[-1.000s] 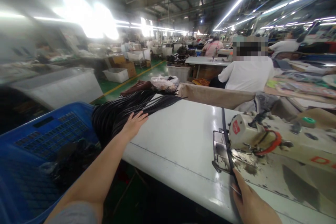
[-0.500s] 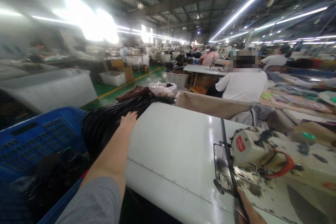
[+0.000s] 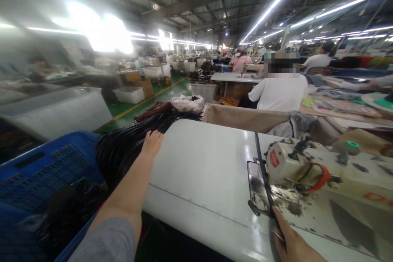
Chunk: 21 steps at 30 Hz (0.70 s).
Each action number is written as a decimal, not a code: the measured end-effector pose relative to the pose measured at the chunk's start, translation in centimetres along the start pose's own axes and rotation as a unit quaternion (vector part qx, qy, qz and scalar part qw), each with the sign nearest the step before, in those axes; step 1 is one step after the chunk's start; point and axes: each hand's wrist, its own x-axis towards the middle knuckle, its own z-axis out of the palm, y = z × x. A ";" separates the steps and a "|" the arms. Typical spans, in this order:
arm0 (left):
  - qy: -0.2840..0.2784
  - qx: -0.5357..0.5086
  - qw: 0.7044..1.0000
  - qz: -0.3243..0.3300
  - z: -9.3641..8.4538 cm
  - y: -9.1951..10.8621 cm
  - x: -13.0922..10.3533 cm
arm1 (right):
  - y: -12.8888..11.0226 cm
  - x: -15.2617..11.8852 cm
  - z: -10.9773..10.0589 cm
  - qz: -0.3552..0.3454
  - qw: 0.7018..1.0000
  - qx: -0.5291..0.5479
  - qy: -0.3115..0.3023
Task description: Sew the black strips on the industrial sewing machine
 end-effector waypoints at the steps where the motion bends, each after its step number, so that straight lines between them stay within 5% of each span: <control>1: -0.004 0.006 1.000 0.010 -0.2 0.5 0.0 | -0.2 0.0 0.1 0.006 1.000 -0.013 0.008; 8: -0.035 0.042 0.998 0.012 -1.5 5.2 -3.1 | -1.5 0.3 -0.2 -0.010 0.994 -0.081 0.073; 12: -0.051 0.025 0.998 0.030 -1.5 9.5 -6.4 | -2.5 0.1 -1.4 -0.019 0.992 -0.104 0.072; 16: -0.037 -0.103 0.991 0.073 -1.8 16.7 -10.1 | -3.6 0.1 -2.6 0.009 0.992 -0.120 0.036; 21: -0.048 -0.300 0.922 0.239 -4.9 27.8 -13.9 | -4.0 0.4 -3.1 0.026 0.992 -0.121 -0.004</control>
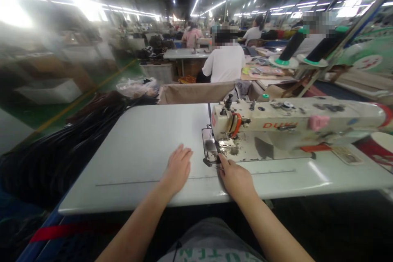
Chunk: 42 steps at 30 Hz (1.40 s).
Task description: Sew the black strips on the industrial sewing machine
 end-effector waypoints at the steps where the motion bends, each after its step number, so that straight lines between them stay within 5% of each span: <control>1: -0.011 -0.019 0.999 0.023 0.5 1.9 0.6 | 0.0 0.0 0.0 0.000 1.000 0.002 -0.004; 4: -0.037 -0.038 0.997 0.055 1.5 5.8 2.7 | 0.2 -0.1 0.3 -0.006 1.000 0.013 -0.005; 8: -0.048 -0.043 0.994 0.084 2.4 7.2 4.4 | 0.6 -0.7 0.9 -0.015 0.999 0.041 0.024; 34: -0.051 -0.045 0.997 0.038 2.3 7.0 6.3 | 1.1 -1.4 1.7 -0.042 0.990 0.116 0.072; 42: -0.029 -0.125 0.991 0.050 2.8 3.7 10.4 | 1.2 -1.4 1.9 -0.040 0.989 0.118 0.081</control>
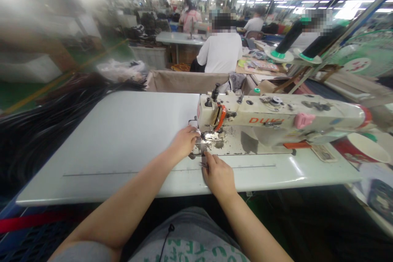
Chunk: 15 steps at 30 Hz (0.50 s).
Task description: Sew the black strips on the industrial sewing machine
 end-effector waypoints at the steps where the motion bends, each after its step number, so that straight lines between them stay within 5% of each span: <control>1: 0.005 -0.004 1.000 0.001 0.0 -0.6 0.9 | 0.0 0.0 0.0 -0.001 1.000 -0.001 0.002; 7: -0.023 0.006 0.999 0.049 0.2 -2.0 5.1 | 0.0 0.0 -0.1 -0.003 1.000 0.006 0.009; 15: 0.008 0.070 0.997 0.042 -0.3 -1.5 4.3 | 0.1 -0.1 -0.2 0.000 1.000 0.020 0.013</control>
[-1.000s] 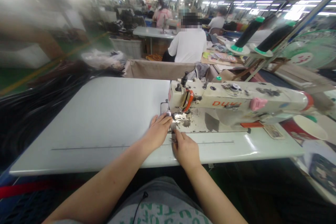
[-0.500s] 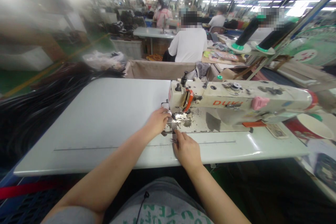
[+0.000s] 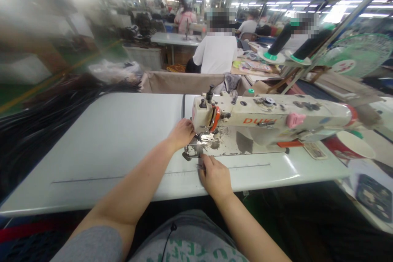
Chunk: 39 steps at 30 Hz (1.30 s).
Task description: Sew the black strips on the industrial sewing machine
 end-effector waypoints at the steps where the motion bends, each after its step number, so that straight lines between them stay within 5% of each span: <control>1: -0.006 0.003 1.000 0.002 0.0 -0.1 -0.1 | 0.0 0.0 0.0 -0.001 1.000 0.000 0.002; 7: -0.061 -0.014 0.998 0.028 -0.1 -1.5 0.6 | 0.1 -0.1 0.3 -0.006 1.000 -0.003 0.018; 13: -0.051 -0.030 0.998 0.024 -0.6 -1.6 0.2 | 0.0 -0.1 0.1 -0.003 1.000 0.001 0.011; 28: -0.047 -0.107 0.986 -0.121 -1.9 1.9 -3.2 | -0.2 0.0 0.0 0.005 1.000 0.005 0.000; 39: -0.028 -0.093 0.965 -0.245 -1.3 7.8 -5.1 | 0.8 0.1 0.3 0.055 0.986 0.148 0.052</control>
